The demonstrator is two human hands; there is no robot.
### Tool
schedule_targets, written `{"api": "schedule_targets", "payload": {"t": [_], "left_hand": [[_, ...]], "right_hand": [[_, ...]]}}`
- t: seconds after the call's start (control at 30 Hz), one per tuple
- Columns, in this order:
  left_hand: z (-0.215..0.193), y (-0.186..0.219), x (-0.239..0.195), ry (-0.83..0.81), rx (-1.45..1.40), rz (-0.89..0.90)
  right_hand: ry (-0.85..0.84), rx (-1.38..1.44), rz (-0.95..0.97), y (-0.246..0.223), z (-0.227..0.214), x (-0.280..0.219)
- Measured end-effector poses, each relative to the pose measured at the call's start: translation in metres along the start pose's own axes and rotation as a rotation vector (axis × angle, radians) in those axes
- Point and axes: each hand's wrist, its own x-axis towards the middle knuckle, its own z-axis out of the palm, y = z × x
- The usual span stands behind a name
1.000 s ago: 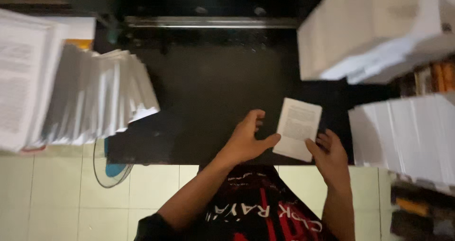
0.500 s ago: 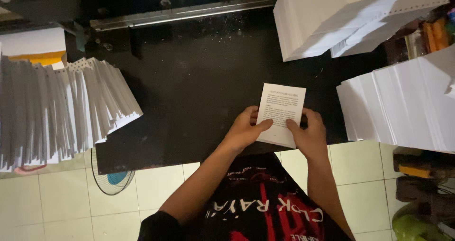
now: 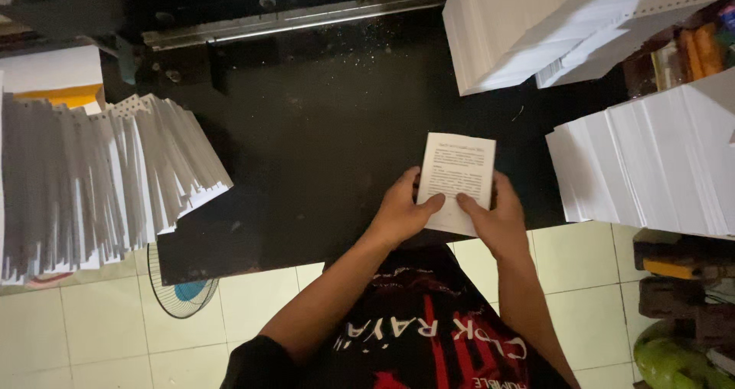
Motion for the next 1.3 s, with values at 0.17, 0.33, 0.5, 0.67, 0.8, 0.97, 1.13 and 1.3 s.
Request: {"api": "schedule_targets", "payload": {"t": [0.17, 0.33, 0.5, 0.67, 0.8, 0.97, 1.13, 1.3], "left_hand": [[-0.009, -0.008, 0.006, 0.069, -0.094, 0.04], [-0.013, -0.038, 0.017, 0.114, -0.09, 0.03], [-0.024, -0.04, 0.005, 0.165, -0.117, 0.015], [-0.024, -0.044, 0.01, 0.113, -0.01, 0.058], [-0.026, -0.033, -0.003, 0.096, -0.043, 0.094], [-0.026, -0.033, -0.005, 0.051, -0.063, 0.118], [-0.03, -0.038, -0.001, 0.069, 0.073, 0.229], [-0.046, -0.006, -0.018, 0.199, 0.063, 0.36]], "right_hand": [[-0.113, 0.076, 0.049, -0.017, 0.02, -0.003], [0.005, -0.117, -0.074, -0.028, 0.013, -0.023], [0.06, -0.035, -0.008, -0.006, 0.008, -0.021], [-0.044, 0.17, 0.168, -0.05, 0.016, -0.023], [-0.073, 0.265, 0.155, 0.001, 0.031, 0.0], [-0.03, 0.303, 0.112, 0.012, 0.04, -0.001], [0.015, 0.25, 0.055, -0.011, 0.038, -0.015], [-0.055, 0.47, -0.096, 0.003, 0.044, -0.016]]}}
